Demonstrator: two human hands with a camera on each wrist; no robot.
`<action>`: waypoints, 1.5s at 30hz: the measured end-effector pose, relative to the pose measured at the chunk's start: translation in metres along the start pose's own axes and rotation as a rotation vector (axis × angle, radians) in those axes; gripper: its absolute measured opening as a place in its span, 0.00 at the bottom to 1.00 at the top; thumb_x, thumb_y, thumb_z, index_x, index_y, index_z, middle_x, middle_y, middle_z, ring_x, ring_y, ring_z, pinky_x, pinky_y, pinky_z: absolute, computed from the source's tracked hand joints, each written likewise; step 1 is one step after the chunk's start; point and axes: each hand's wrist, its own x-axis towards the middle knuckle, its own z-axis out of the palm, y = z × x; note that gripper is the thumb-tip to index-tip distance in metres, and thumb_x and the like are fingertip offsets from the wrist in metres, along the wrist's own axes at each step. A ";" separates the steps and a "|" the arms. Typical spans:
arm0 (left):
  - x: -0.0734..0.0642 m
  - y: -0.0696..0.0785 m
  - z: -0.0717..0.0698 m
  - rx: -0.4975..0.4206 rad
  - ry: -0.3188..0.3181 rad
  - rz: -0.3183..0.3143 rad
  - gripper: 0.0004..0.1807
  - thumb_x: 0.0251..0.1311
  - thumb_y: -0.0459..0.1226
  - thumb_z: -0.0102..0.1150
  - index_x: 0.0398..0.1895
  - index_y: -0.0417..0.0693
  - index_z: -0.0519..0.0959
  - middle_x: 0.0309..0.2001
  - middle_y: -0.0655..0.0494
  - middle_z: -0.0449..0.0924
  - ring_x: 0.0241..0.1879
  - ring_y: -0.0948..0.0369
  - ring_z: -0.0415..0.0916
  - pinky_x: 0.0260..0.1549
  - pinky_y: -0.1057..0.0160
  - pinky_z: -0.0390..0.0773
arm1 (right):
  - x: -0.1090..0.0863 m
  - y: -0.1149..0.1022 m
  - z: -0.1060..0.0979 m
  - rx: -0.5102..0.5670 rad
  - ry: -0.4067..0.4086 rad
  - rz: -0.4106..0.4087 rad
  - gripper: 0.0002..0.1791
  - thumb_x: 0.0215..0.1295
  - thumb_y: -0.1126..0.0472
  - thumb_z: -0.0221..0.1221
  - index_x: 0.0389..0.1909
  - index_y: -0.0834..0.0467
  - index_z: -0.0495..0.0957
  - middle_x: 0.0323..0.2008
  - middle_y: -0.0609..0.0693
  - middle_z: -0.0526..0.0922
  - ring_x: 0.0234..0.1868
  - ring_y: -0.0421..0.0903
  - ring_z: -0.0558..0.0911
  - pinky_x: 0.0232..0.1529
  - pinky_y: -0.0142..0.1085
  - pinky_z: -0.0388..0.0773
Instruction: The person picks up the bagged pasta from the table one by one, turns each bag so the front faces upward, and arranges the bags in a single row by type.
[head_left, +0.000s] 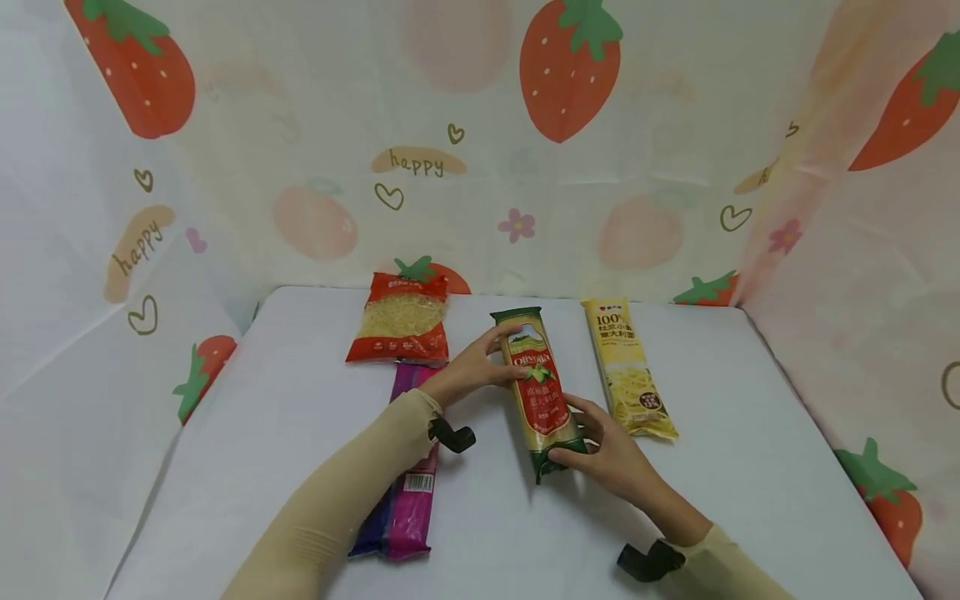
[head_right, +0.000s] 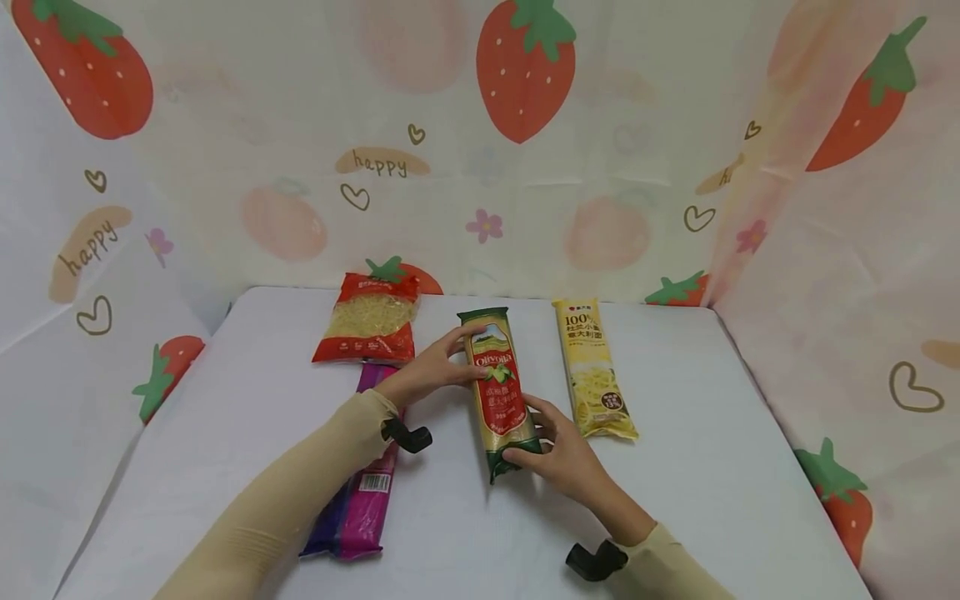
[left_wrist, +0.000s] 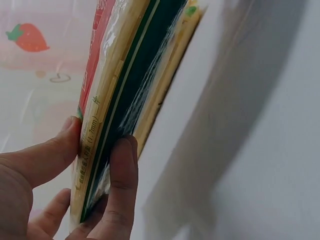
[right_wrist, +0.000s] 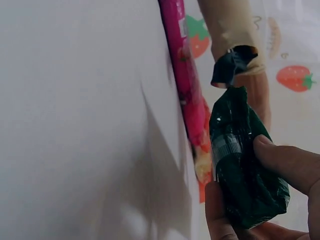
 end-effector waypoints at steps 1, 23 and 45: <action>0.002 0.001 0.001 0.007 -0.002 -0.001 0.47 0.66 0.42 0.77 0.84 0.68 0.62 0.83 0.41 0.54 0.69 0.45 0.72 0.63 0.50 0.81 | 0.001 0.000 -0.001 -0.002 0.001 0.003 0.48 0.67 0.57 0.76 0.83 0.55 0.62 0.70 0.63 0.76 0.69 0.64 0.79 0.66 0.62 0.77; 0.056 -0.007 0.023 0.104 0.031 0.025 0.44 0.69 0.43 0.74 0.85 0.61 0.62 0.80 0.38 0.61 0.75 0.43 0.65 0.74 0.43 0.68 | 0.024 0.012 -0.021 -0.156 0.088 0.111 0.48 0.66 0.55 0.76 0.82 0.60 0.63 0.75 0.64 0.72 0.61 0.60 0.83 0.49 0.41 0.85; 0.100 -0.009 0.045 0.123 0.015 0.024 0.45 0.71 0.40 0.72 0.87 0.55 0.59 0.82 0.37 0.60 0.74 0.42 0.68 0.71 0.46 0.73 | 0.038 0.025 -0.035 -0.217 0.128 0.127 0.49 0.71 0.58 0.73 0.83 0.68 0.56 0.77 0.70 0.66 0.74 0.69 0.72 0.70 0.58 0.75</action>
